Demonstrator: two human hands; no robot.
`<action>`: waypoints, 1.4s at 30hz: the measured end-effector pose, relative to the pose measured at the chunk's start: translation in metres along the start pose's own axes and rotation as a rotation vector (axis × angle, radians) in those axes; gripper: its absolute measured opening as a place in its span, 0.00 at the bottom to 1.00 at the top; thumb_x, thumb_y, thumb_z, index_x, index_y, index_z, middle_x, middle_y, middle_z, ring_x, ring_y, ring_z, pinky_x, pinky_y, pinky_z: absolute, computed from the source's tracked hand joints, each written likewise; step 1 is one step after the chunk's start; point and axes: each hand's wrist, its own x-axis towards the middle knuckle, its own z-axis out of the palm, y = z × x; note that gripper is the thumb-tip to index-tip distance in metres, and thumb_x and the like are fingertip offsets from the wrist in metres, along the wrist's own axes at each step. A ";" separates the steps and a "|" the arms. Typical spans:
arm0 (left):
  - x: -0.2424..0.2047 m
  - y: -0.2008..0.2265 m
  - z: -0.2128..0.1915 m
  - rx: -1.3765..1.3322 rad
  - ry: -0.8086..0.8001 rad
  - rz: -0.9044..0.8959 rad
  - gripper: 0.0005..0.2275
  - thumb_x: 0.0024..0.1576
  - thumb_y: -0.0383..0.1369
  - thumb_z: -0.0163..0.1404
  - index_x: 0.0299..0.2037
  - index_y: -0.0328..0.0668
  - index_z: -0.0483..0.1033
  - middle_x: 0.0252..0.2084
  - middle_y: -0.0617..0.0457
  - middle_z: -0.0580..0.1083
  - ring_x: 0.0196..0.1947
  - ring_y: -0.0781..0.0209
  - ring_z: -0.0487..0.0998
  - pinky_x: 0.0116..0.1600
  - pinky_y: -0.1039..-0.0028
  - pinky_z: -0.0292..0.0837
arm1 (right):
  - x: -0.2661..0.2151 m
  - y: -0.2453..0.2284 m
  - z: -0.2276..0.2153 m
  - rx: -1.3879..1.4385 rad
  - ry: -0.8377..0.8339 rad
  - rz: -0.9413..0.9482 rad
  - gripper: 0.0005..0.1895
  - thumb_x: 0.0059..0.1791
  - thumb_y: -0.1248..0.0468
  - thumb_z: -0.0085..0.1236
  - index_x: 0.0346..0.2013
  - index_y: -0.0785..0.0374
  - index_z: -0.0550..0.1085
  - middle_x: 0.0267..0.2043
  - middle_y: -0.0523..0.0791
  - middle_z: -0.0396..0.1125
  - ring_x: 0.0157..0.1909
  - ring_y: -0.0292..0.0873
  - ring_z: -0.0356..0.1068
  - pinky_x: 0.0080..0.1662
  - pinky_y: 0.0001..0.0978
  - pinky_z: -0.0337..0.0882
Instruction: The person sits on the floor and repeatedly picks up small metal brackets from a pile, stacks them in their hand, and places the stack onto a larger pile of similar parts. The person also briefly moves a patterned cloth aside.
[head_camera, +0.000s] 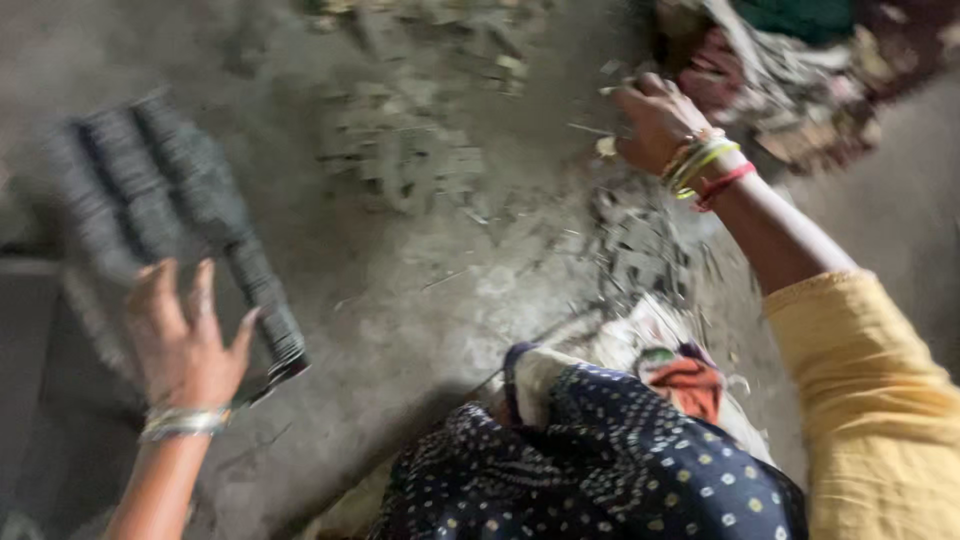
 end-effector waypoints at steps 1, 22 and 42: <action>0.010 0.007 -0.002 0.050 0.003 0.023 0.34 0.57 0.42 0.63 0.70 0.36 0.66 0.71 0.33 0.58 0.76 0.32 0.57 0.76 0.43 0.59 | -0.031 0.027 0.007 0.054 0.057 0.070 0.36 0.47 0.49 0.68 0.65 0.62 0.70 0.57 0.59 0.67 0.58 0.64 0.66 0.56 0.54 0.69; 0.027 0.200 0.122 -0.982 -0.551 -0.319 0.14 0.55 0.38 0.60 0.47 0.41 0.80 0.43 0.51 0.81 0.43 0.59 0.83 0.49 0.68 0.79 | -0.062 0.098 0.236 -0.024 -0.118 -0.060 0.33 0.41 0.67 0.54 0.63 0.58 0.67 0.65 0.52 0.63 0.64 0.57 0.64 0.57 0.46 0.72; 0.108 0.223 0.249 -2.050 -0.564 -0.695 0.28 0.64 0.51 0.46 0.73 0.55 0.62 0.60 0.48 0.72 0.49 0.57 0.78 0.46 0.68 0.77 | 0.049 0.062 0.183 -0.145 -0.352 0.037 0.31 0.38 0.62 0.62 0.57 0.42 0.71 0.65 0.45 0.61 0.70 0.54 0.54 0.63 0.57 0.58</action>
